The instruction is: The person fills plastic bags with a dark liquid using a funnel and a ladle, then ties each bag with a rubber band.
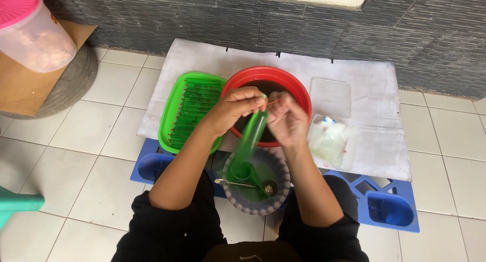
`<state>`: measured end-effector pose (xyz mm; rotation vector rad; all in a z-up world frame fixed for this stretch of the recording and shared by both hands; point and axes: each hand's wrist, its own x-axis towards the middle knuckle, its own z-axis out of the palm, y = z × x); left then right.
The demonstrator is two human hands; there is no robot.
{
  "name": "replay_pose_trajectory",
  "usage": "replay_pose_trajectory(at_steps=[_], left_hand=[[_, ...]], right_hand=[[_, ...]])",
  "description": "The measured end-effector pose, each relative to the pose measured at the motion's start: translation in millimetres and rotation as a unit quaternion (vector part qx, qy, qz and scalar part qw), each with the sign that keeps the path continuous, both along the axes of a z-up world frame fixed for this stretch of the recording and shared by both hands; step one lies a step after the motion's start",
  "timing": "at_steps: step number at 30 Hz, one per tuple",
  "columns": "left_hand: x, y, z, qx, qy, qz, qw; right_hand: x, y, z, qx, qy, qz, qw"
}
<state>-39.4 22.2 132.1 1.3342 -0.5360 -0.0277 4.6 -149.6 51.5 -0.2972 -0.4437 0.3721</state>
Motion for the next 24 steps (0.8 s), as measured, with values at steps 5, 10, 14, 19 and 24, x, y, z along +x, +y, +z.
replay_pose_trajectory(at_steps=[5,10,14,19,24], left_hand=[[0,-9,12,-0.014,0.005,0.017,1.000],[-12,-8,22,-0.019,0.020,0.017,0.999],[-10,-1,-1,-0.025,0.085,0.078,0.993],[-6,-9,-43,-0.086,0.217,0.207,0.950],[-6,-28,-64,-0.204,0.339,0.247,0.885]], right_hand=[[-42,15,-4,0.009,-0.059,0.018,0.998],[-43,15,25,0.001,0.016,0.027,1.000],[-40,-13,56,-0.312,-0.319,-0.345,0.826],[-47,-1,50,-0.386,-0.290,-0.339,0.807],[-41,7,29,-0.224,0.052,-0.188,0.955]])
